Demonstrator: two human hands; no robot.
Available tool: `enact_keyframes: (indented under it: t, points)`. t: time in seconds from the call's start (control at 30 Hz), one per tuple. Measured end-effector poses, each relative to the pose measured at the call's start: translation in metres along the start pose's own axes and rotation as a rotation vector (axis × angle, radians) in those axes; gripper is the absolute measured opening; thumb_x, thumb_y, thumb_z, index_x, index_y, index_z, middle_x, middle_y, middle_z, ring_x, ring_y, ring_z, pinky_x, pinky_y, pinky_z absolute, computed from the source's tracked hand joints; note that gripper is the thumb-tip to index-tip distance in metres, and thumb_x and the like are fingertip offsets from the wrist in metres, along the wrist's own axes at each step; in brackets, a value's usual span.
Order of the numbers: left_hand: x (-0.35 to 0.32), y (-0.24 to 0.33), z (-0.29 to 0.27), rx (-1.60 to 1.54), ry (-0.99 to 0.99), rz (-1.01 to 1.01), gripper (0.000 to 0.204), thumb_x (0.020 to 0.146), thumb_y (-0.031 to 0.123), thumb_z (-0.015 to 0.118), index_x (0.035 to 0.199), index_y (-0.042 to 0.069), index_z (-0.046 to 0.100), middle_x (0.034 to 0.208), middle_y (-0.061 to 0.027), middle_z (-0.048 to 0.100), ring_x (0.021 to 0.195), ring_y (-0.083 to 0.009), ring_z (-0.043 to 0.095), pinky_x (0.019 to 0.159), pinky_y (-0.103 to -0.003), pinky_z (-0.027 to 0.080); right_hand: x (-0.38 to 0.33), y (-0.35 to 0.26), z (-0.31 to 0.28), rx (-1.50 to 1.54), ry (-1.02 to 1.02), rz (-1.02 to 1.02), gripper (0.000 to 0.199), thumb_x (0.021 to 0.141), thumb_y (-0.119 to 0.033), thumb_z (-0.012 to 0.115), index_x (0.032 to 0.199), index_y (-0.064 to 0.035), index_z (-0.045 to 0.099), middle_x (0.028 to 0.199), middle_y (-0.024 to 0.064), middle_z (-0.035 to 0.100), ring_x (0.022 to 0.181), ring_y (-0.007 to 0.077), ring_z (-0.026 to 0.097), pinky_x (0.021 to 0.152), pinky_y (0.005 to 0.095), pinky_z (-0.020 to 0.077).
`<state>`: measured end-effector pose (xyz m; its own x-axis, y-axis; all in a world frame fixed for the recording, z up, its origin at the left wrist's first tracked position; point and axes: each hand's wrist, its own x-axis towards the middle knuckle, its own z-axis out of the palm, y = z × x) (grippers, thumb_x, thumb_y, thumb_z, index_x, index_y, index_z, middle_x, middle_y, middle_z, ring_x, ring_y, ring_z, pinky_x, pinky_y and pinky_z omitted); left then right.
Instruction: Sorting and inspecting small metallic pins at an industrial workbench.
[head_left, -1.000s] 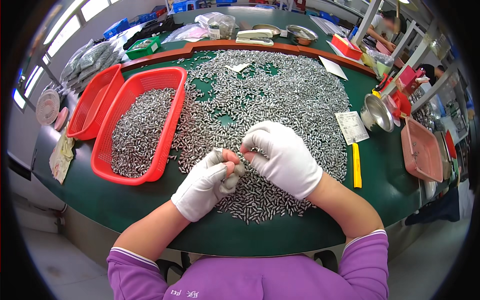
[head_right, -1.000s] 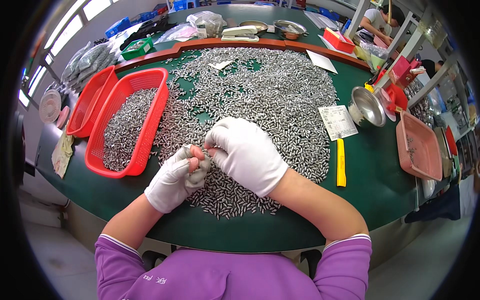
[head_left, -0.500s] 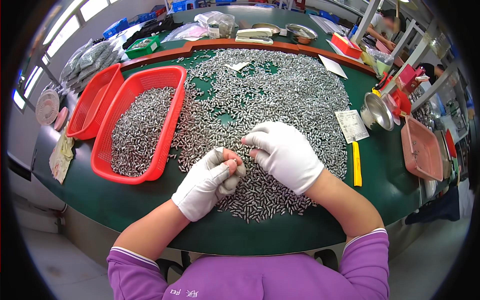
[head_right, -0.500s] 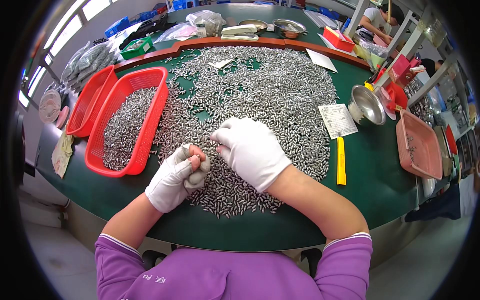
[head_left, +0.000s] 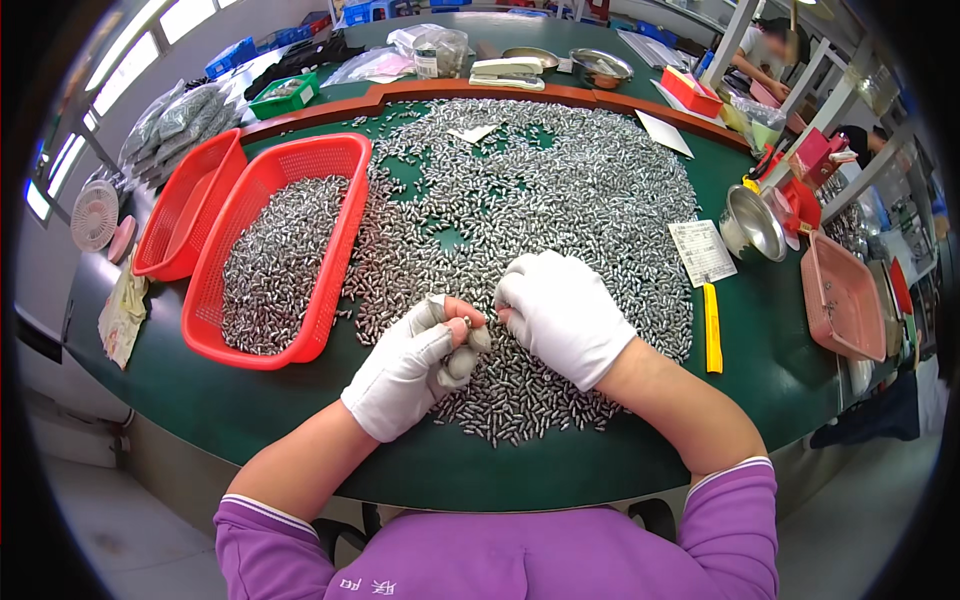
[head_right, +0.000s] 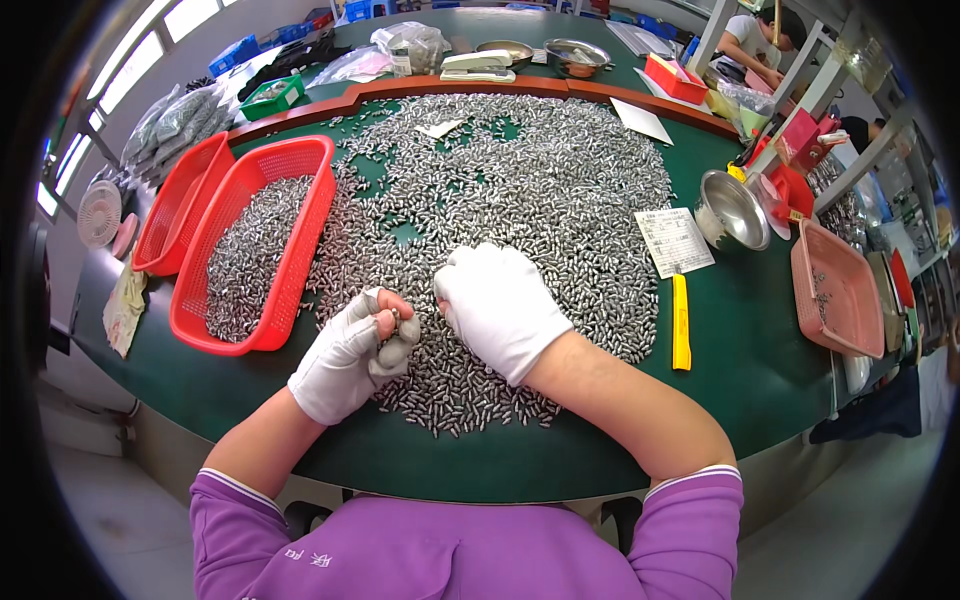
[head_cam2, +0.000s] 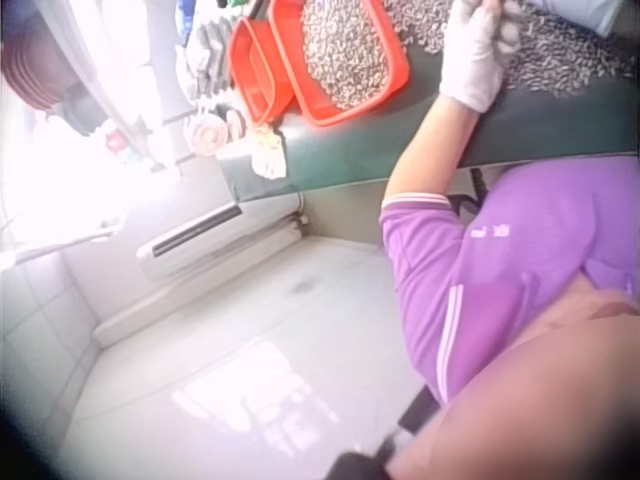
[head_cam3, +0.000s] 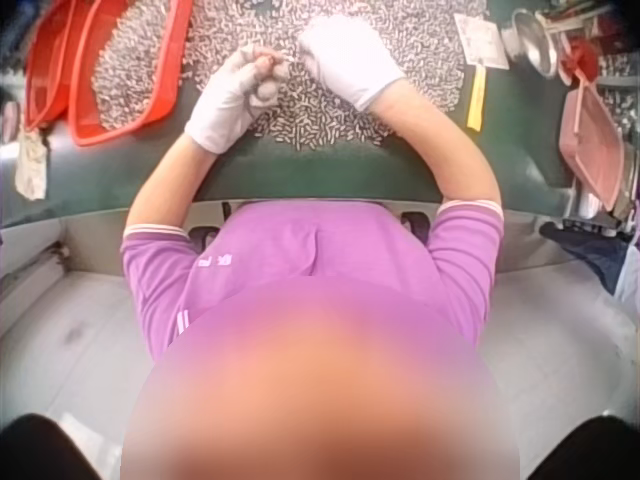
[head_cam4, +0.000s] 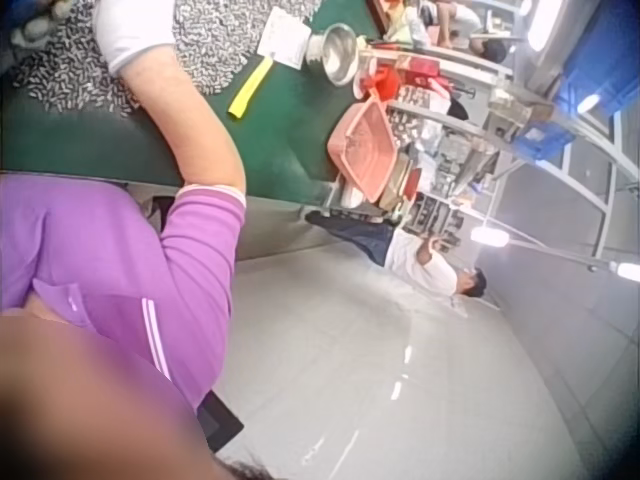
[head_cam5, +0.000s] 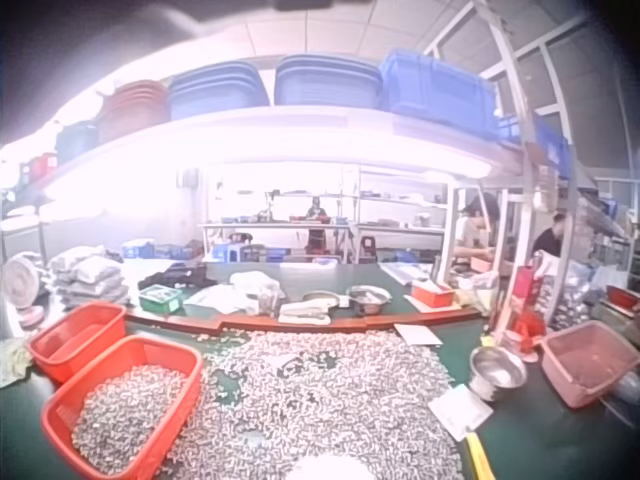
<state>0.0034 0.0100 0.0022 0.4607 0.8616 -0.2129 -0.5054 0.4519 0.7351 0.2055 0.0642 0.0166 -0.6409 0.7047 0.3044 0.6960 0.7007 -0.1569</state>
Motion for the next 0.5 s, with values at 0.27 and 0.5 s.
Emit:
enact_keyframes:
  t: [0.27, 0.5]
  points:
    - [0.0, 0.001, 0.0, -0.061, -0.003, 0.01, 0.017, 0.096, 0.018, 0.06, 0.107, 0.007, 0.054, 0.091, -0.0026, 0.061, 0.068, -0.0071, 0.049, 0.062, -0.02, 0.04, -0.003, 0.002, 0.004, 0.067, -0.059, 0.0, 0.009, 0.078, -0.02, 0.069, 0.081, -0.0114, 0.066, 0.085, 0.0071, 0.06, 0.083, 0.0284, 0.061, 0.074, 0.0409, 0.0504]
    - [0.0, 0.0, -0.002, -0.048, -0.053, -0.017, 0.029, 0.092, 0.021, 0.067, 0.112, 0.009, 0.05, 0.099, -0.0022, 0.059, 0.072, -0.0069, 0.046, 0.065, -0.019, 0.039, 0.004, -0.004, -0.01, 0.352, 0.199, -0.085, 0.011, 0.076, -0.012, 0.071, 0.083, -0.0076, 0.064, 0.092, 0.0076, 0.064, 0.086, 0.0288, 0.062, 0.076, 0.0394, 0.0501]
